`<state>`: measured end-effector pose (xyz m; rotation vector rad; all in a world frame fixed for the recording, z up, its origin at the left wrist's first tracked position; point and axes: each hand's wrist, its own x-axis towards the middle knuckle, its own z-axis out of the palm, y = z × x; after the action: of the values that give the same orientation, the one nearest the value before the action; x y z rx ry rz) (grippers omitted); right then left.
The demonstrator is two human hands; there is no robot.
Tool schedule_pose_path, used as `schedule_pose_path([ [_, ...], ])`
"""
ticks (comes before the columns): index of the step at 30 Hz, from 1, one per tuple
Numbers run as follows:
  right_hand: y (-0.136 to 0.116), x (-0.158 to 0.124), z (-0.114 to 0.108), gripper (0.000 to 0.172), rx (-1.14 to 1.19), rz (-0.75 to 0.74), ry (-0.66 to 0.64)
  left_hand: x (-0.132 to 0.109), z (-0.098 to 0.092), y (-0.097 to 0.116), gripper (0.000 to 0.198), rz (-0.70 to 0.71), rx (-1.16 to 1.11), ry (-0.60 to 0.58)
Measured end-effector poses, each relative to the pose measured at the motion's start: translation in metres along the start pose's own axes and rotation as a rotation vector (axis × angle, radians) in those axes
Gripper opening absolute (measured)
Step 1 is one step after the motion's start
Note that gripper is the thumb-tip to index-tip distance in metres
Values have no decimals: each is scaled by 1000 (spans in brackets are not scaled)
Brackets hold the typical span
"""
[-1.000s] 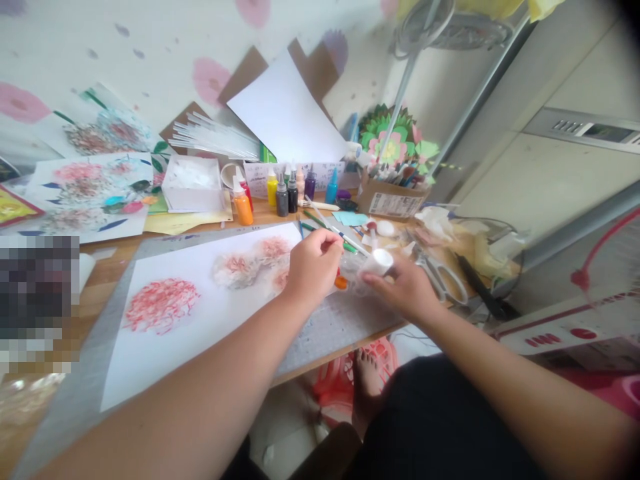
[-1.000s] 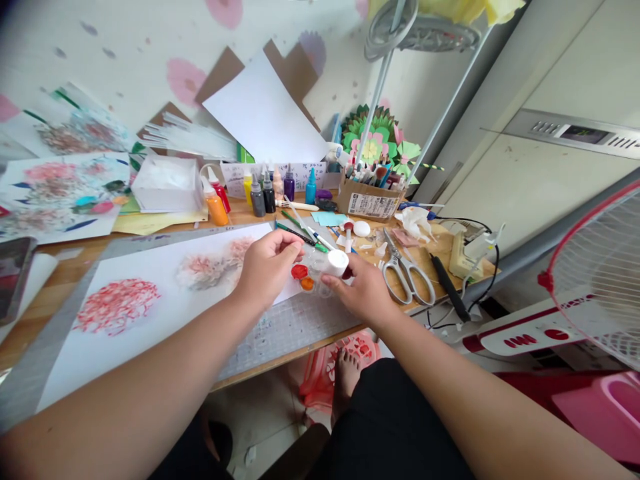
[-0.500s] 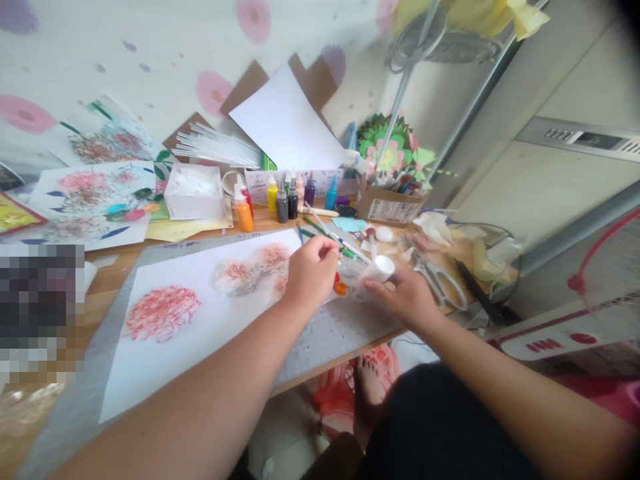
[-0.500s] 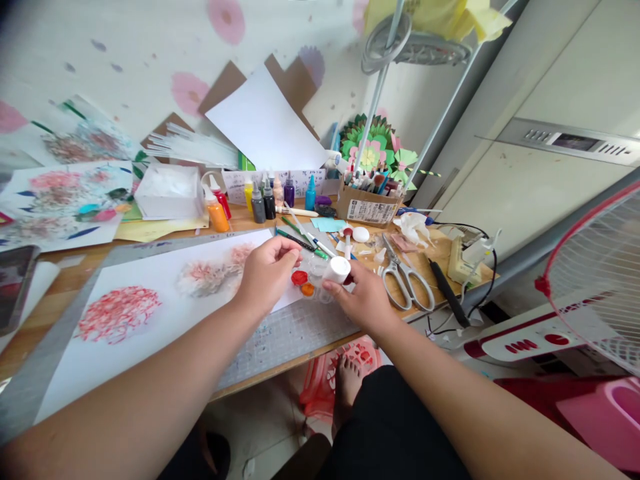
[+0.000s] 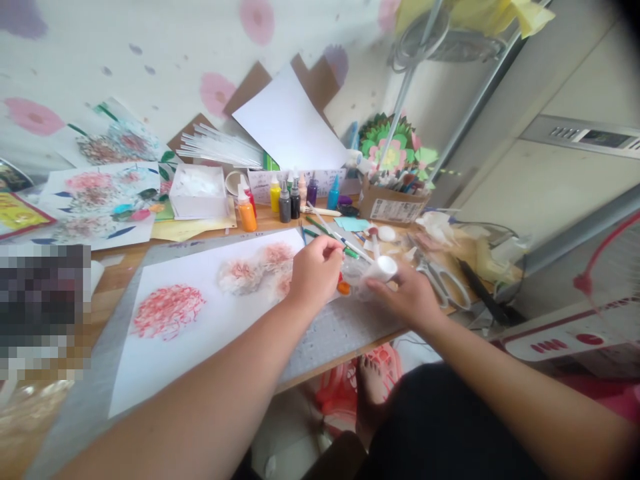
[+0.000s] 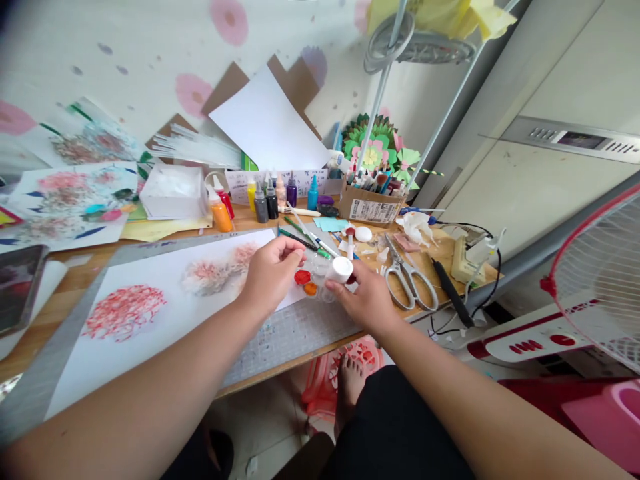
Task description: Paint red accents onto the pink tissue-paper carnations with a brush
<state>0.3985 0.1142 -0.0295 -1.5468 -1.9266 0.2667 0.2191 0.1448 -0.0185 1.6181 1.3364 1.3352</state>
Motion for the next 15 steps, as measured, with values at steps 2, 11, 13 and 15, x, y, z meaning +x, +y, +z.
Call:
schedule_pose_path([
  [2,1,0,1,27,-3,-1,-2,0,0,0,12,3,15,-3],
  [11,0,-1,0,26,-12,3,-4,4,-3,0,23,88,240,-85],
  [13,0,-1,0,27,-14,5,0,6,-5,0,35,118,329,-151],
  [15,0,-1,0,28,-17,4,0,7,-7,-2,44,138,414,-225],
])
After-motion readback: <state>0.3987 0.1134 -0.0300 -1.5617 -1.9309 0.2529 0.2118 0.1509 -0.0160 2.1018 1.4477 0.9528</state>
